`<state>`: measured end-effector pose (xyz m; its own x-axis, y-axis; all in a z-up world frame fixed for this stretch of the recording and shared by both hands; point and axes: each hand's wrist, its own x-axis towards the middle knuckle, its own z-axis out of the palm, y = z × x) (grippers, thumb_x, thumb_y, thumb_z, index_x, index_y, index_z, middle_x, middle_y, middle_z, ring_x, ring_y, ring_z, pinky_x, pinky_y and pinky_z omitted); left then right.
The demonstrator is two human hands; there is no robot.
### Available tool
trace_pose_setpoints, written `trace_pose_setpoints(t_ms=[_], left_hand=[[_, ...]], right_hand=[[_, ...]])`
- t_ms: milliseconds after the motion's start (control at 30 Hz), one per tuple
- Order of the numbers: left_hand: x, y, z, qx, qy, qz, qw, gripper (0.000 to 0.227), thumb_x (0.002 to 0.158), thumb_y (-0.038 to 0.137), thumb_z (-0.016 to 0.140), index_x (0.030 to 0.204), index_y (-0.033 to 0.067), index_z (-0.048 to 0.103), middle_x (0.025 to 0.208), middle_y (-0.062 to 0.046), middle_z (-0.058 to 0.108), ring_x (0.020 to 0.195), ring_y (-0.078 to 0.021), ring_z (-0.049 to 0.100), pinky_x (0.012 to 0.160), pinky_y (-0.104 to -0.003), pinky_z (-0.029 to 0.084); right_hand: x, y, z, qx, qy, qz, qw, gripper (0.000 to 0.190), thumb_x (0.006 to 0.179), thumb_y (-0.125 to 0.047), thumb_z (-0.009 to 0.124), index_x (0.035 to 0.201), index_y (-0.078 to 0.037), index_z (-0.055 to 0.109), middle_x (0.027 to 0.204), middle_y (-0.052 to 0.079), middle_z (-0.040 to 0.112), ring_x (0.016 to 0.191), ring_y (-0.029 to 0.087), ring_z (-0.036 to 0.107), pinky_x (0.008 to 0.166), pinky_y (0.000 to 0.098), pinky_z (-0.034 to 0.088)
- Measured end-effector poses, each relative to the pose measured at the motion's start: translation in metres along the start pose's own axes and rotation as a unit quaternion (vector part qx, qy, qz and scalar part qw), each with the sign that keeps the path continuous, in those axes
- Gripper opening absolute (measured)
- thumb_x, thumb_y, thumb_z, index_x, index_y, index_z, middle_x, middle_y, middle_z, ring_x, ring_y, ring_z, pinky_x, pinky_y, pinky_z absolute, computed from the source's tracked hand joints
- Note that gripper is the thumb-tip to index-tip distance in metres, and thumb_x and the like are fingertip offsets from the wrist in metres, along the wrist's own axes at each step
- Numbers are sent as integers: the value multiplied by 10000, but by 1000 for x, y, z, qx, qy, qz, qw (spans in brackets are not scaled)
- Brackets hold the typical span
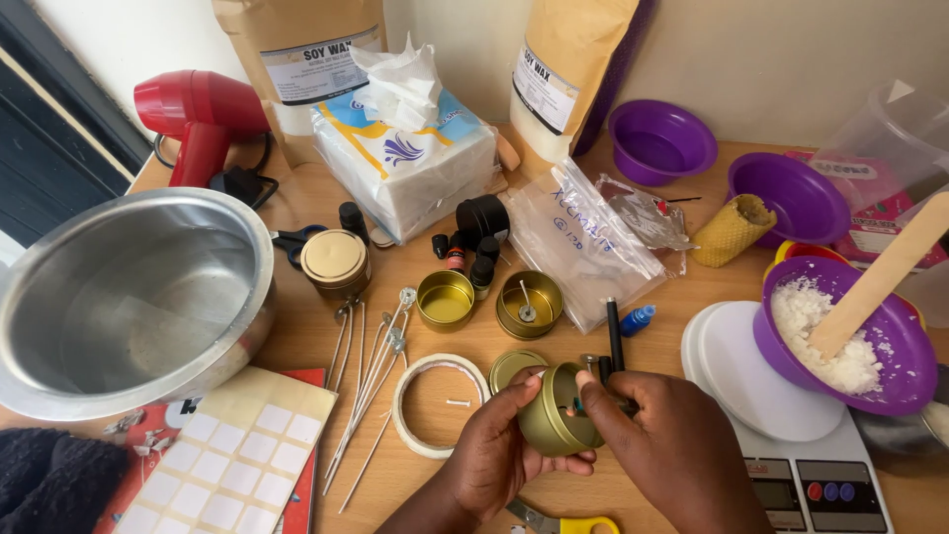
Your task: Smoothing the top surface of a candle with a lighter and then placing a lid on the tin to seal it.
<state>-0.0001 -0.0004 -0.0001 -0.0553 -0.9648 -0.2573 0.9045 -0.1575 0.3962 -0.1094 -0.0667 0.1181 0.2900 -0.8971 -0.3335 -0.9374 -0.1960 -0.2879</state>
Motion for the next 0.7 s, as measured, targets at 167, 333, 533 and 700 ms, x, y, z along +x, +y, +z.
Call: trace_pose_setpoints(t_ms=[167, 333, 533, 700], left_hand=[[1, -1, 0, -7, 8, 0, 1000, 343, 916, 317, 490, 1138, 55, 499, 1010, -218, 599, 730, -387, 625, 644, -454, 564], [0, 1, 0, -27, 8, -1, 1000, 372, 888, 322, 517, 1146, 54, 499, 1014, -251, 597, 722, -412, 623, 637, -459, 561], [-2, 4, 4, -23, 16, 7, 1000, 326, 911, 315, 494, 1094, 45, 482, 1001, -249, 598, 703, -399, 625, 629, -455, 564], [-2, 5, 2, -44, 23, 3, 999, 387, 908, 336, 491, 1133, 21, 488, 921, -302, 600, 675, -411, 617, 607, -447, 554]], right_hand=[[18, 29, 12, 109, 13, -47, 993, 501, 943, -428, 294, 741, -65, 573, 703, 99, 610, 703, 235, 575, 682, 379, 377], [15, 19, -5, 342, -27, 92, 935, 670, 931, -433, 238, 1197, 50, 616, 1210, 167, 671, 984, 238, 703, 851, 341, 551], [26, 37, 3, 286, -49, -48, 956, 396, 876, -416, 493, 837, -71, 685, 817, 13, 676, 787, 115, 562, 749, 252, 403], [27, 39, -1, 341, -83, -84, 933, 286, 837, -240, 614, 999, -81, 788, 813, 22, 743, 816, 119, 701, 636, 280, 529]])
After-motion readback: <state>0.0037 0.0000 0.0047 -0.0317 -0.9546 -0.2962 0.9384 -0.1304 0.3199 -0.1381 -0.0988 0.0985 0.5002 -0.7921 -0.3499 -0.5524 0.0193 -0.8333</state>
